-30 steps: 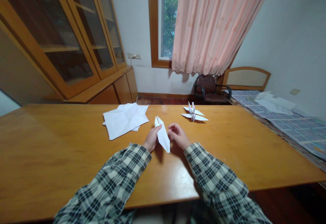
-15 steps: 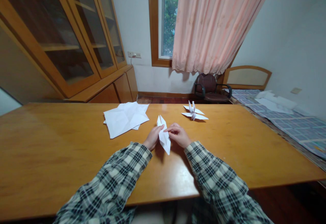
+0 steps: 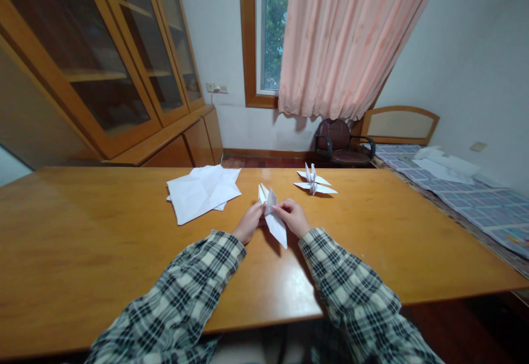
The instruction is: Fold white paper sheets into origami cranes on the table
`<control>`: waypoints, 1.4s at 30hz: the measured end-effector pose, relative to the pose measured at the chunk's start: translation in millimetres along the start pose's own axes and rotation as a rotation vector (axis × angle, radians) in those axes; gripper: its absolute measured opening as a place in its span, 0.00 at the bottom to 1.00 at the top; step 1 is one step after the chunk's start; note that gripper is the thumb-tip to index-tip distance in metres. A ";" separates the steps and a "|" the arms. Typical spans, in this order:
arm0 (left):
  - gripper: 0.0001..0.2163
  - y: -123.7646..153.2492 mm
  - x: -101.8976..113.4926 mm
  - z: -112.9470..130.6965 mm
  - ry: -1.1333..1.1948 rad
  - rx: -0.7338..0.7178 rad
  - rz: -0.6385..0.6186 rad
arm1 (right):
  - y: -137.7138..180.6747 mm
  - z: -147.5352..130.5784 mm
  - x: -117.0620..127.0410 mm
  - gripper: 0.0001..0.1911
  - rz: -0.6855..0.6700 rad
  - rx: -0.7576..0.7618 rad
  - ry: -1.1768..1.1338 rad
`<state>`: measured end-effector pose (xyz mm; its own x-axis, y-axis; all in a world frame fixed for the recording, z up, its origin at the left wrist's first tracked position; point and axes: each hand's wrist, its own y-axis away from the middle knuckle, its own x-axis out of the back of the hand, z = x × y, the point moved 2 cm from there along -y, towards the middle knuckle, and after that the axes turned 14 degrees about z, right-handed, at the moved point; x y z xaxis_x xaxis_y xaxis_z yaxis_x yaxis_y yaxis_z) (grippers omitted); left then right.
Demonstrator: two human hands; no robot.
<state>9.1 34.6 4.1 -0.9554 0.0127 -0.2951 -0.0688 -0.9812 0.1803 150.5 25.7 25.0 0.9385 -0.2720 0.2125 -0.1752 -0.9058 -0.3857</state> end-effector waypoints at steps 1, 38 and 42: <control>0.18 0.5 -0.5 -0.2 -0.016 -0.011 -0.011 | -0.3 1.5 0.1 0.14 0.007 -0.012 0.000; 0.17 0.8 -0.8 -2.7 -0.088 -0.119 -0.080 | 2.1 13.6 -7.7 0.13 -0.034 -0.094 -0.175; 0.16 -0.4 0.8 -4.2 -0.075 -0.092 -0.078 | 3.4 11.2 -8.0 0.13 -0.066 -0.072 -0.187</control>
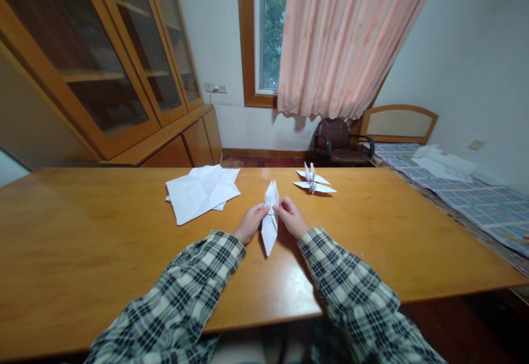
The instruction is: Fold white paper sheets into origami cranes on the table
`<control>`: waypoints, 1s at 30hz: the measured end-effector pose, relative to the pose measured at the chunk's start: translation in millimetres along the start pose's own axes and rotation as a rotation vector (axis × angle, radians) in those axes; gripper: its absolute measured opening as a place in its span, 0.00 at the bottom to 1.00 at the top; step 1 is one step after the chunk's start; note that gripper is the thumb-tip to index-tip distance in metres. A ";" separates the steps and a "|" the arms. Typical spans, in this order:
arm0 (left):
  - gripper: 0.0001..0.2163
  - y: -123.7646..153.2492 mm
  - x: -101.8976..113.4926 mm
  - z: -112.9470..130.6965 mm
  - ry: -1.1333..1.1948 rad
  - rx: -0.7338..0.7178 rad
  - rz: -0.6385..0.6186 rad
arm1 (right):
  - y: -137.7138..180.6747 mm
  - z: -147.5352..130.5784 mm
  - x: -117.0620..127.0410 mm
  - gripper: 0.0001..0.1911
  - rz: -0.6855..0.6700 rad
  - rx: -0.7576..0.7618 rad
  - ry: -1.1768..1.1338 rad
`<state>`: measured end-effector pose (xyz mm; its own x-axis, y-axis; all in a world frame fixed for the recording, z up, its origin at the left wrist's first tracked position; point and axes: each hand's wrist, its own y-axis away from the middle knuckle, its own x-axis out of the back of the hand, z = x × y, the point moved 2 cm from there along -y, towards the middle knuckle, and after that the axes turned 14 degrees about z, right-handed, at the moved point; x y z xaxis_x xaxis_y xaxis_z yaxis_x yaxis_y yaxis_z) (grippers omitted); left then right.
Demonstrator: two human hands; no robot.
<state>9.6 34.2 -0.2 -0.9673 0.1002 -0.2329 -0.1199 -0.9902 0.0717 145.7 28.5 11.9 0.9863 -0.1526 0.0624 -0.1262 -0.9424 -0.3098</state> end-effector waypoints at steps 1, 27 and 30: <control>0.16 -0.1 0.1 -0.5 0.005 0.005 0.000 | 0.2 -0.6 -0.1 0.13 -0.002 0.008 0.000; 0.18 6.2 -4.3 1.2 -0.118 -0.051 -0.148 | -2.4 -4.1 2.6 0.16 0.103 -0.144 -0.099; 0.18 6.6 -4.3 -2.7 -0.106 -0.007 -0.221 | -2.3 -5.8 3.0 0.15 0.097 -0.171 -0.134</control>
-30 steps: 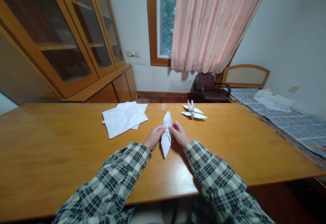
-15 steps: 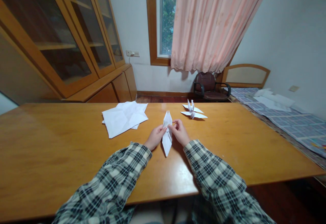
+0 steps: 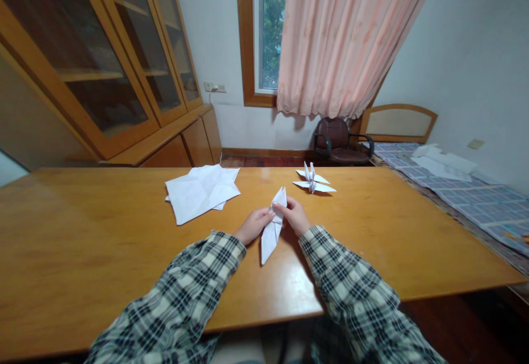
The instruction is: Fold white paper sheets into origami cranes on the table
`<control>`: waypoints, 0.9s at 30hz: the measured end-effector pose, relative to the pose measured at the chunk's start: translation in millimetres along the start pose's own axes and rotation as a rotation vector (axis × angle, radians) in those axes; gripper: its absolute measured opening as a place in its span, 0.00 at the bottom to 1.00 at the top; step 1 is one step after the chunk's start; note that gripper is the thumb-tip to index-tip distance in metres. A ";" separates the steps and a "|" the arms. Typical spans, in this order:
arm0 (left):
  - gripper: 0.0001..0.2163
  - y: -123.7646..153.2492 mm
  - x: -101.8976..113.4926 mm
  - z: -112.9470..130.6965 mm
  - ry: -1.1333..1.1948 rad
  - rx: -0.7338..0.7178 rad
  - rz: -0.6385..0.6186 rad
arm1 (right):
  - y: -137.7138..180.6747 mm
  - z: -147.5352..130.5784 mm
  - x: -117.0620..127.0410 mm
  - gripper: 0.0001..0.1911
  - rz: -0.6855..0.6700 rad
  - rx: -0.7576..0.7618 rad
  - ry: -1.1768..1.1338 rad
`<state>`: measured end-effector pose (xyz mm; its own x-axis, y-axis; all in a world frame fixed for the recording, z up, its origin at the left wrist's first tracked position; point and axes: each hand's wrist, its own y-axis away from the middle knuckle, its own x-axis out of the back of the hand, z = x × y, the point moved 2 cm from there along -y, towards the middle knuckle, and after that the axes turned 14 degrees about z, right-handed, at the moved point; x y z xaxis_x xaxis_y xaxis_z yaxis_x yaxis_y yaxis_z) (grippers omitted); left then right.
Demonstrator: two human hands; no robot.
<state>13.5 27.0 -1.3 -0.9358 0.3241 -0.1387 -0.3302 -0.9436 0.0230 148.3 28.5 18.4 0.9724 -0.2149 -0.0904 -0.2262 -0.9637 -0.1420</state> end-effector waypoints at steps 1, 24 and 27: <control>0.18 -0.1 0.0 -1.3 0.013 0.009 -0.015 | 0.3 -0.3 0.0 0.15 -0.001 -0.011 -0.004; 0.17 8.2 -7.1 6.0 -0.017 0.040 -0.076 | -0.6 2.7 2.6 0.22 0.111 -0.142 -0.110; 0.18 8.5 -6.7 7.0 -0.063 0.017 -0.084 | -0.5 1.0 3.6 0.24 0.132 -0.160 -0.094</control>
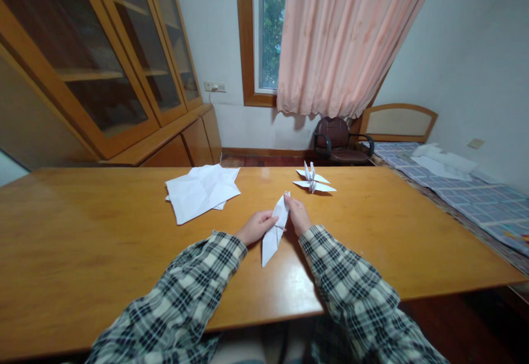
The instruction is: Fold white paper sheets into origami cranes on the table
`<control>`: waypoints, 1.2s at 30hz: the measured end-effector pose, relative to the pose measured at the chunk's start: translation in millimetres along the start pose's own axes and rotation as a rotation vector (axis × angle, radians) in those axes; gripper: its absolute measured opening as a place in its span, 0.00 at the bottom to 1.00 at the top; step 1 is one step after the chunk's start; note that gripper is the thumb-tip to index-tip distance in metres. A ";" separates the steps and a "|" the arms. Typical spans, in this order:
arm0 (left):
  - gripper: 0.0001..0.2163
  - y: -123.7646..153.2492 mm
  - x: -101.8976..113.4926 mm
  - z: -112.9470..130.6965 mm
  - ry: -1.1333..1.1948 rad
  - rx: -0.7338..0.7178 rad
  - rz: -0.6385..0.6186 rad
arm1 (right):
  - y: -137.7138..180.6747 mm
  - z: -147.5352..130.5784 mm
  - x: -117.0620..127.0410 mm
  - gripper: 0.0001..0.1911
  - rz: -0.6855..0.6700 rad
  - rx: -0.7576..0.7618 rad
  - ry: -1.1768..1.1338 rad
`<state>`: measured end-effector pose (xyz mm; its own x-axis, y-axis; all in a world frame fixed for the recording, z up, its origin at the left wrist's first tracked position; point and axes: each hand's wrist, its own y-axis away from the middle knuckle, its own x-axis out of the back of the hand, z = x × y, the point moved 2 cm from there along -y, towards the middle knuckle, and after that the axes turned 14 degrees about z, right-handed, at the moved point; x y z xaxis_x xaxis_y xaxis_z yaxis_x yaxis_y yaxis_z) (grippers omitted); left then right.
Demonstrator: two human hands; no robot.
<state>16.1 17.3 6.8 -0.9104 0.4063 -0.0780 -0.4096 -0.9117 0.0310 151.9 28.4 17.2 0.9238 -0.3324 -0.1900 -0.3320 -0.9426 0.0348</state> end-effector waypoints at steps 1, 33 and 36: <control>0.18 -0.3 0.4 0.0 -0.023 -0.013 0.006 | -0.1 -0.6 0.3 0.25 0.007 -0.004 0.010; 0.23 -8.2 8.6 2.6 -0.067 -0.182 0.265 | 0.4 -2.1 -1.2 0.22 -0.169 0.340 0.270; 0.21 -8.0 9.7 3.2 -0.067 -0.197 0.302 | 2.2 -1.8 -2.2 0.23 -0.199 0.317 0.266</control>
<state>10.4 28.7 8.9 -0.9931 0.1140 -0.0288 -0.1085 -0.9826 -0.1506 149.5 27.0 19.5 0.9786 -0.1815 0.0969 -0.1472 -0.9466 -0.2868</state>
